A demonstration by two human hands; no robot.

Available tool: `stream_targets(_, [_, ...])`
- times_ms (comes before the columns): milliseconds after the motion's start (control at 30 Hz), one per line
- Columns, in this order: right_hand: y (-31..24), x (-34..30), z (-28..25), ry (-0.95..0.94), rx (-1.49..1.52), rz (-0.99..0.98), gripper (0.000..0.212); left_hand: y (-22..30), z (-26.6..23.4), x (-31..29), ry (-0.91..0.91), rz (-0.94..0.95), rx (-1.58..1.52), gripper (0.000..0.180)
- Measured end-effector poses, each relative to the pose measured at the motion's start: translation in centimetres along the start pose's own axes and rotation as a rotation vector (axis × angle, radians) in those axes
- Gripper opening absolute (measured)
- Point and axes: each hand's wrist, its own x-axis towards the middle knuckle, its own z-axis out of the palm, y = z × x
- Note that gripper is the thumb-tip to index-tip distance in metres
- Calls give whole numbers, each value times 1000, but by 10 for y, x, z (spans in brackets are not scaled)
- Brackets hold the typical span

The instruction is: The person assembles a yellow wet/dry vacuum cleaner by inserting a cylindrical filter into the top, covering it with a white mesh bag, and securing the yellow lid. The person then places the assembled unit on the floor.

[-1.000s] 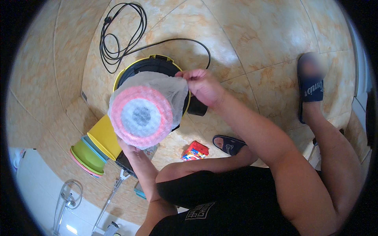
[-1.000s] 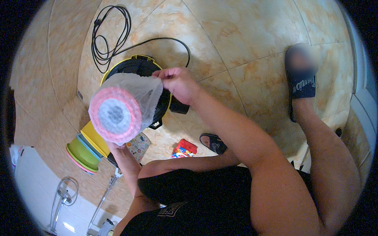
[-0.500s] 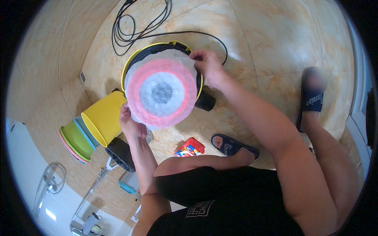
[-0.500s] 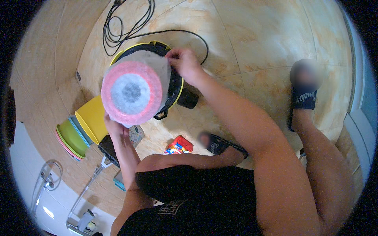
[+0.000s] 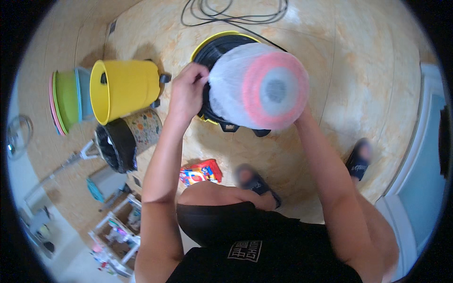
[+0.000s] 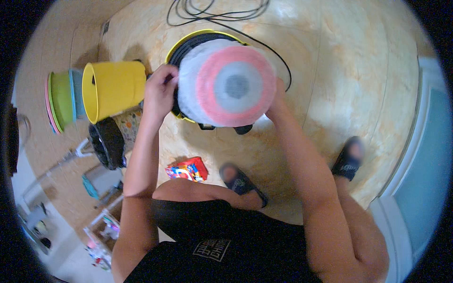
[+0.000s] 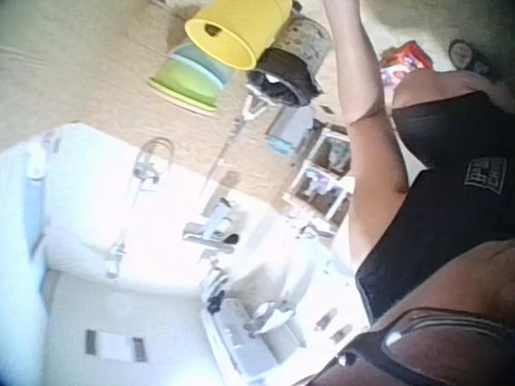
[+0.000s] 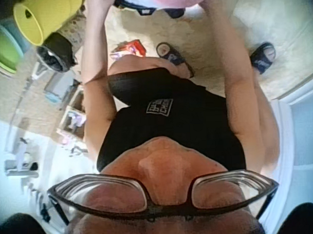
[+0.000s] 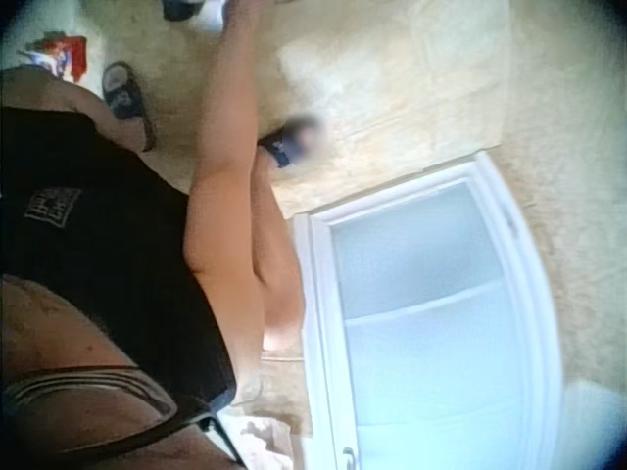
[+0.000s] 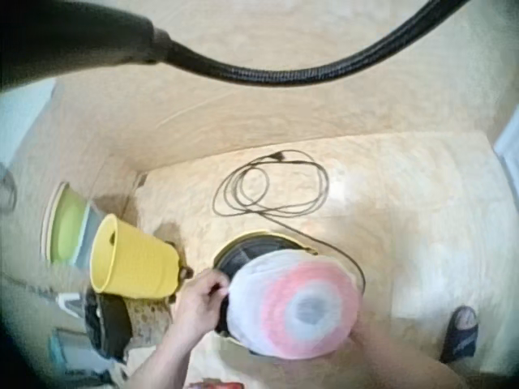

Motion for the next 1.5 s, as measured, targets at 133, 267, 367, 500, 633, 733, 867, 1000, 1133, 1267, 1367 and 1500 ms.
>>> stream_targets(133, [-2, 7, 2, -140, 314, -161, 32, -6, 6, 14, -50, 201, 80, 15])
stream_targets(267, [-5, 5, 21, -190, 385, -146, 34, -20, 16, 7, 80, 252, 83, 14])
stream_targets(367, [-8, 4, 28, -201, 371, -155, 35, -16, 17, -1, 83, 97, 45, 7])
stream_targets(500, [-13, 6, 38, -227, 290, -213, 36, -30, 11, -3, 122, -98, -76, 7])
stream_targets(633, [-55, -6, 76, -106, -531, -609, 35, -68, -5, -11, 148, -201, -336, 13])
stream_targets(733, [-85, -2, 112, 25, -691, -553, 25, -114, 5, -6, 202, -300, -787, 23])
stream_targets(867, [-95, 46, 134, -12, -838, -842, 16, -189, 29, 20, 269, -330, -1024, 25])
stream_targets(1000, [-122, 86, 178, -26, -990, -586, 18, -254, 42, 14, 187, -630, -1223, 27])
stream_targets(1133, [-138, 127, 194, -144, -1037, -420, 17, -257, 36, 11, 213, -765, -1302, 34])
stream_targets(1267, [-147, 135, 159, -346, -648, -188, 8, -174, 21, -7, 306, -892, -1135, 27])
stream_targets(1367, [-149, 130, 145, -507, -522, -254, 3, -186, 17, -46, 391, -794, -984, 13])
stream_targets(1500, [-158, 136, 123, -542, -472, -249, 5, -205, 15, -100, 249, -684, -774, 11])
